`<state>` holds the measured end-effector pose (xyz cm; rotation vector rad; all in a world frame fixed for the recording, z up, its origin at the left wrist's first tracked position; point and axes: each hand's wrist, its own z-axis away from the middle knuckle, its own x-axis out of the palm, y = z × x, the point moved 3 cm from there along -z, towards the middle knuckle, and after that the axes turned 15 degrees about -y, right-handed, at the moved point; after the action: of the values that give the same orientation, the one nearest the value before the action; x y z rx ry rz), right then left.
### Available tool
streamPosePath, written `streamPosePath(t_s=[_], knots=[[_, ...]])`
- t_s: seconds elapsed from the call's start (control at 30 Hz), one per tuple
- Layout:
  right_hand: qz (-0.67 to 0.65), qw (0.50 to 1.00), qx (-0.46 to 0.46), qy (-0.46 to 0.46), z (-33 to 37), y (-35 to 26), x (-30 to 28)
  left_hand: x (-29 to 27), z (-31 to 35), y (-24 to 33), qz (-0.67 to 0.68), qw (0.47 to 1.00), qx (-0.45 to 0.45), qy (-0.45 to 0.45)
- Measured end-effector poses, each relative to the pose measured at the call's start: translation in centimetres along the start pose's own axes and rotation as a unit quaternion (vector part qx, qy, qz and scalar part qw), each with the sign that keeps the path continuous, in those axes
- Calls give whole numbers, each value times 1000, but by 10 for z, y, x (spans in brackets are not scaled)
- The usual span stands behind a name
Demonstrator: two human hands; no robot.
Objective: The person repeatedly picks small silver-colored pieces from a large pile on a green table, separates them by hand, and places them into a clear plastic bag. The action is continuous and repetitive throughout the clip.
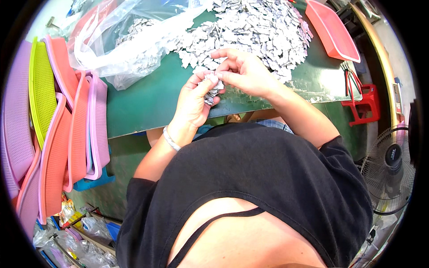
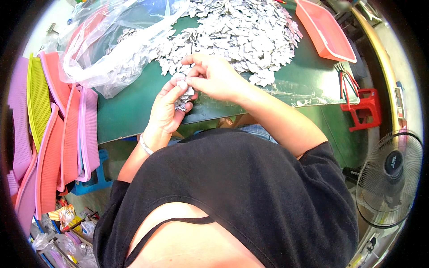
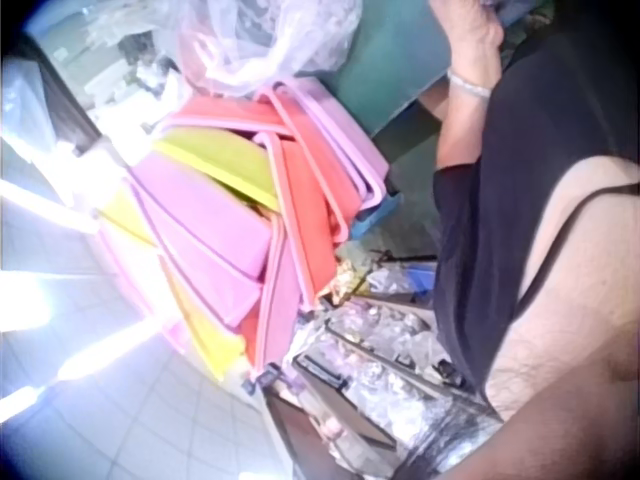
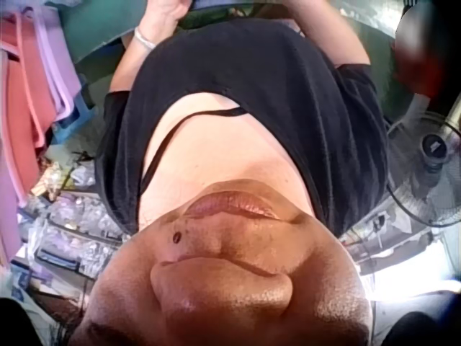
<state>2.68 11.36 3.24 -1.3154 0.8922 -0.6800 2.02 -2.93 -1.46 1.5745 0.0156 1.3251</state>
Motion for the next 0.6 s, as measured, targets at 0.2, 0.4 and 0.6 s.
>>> streamPosePath(t_s=[0.2,0.4,0.6], knots=[[226,962,-17,152,12,9,-33,12,-7,43,-126,990,55,-20],[482,842,-74,231,10,5,-60,42,-28,164,-422,850,314,36],[550,801,-90,220,-4,-1,-79,38,-33,212,-820,355,408,187]])
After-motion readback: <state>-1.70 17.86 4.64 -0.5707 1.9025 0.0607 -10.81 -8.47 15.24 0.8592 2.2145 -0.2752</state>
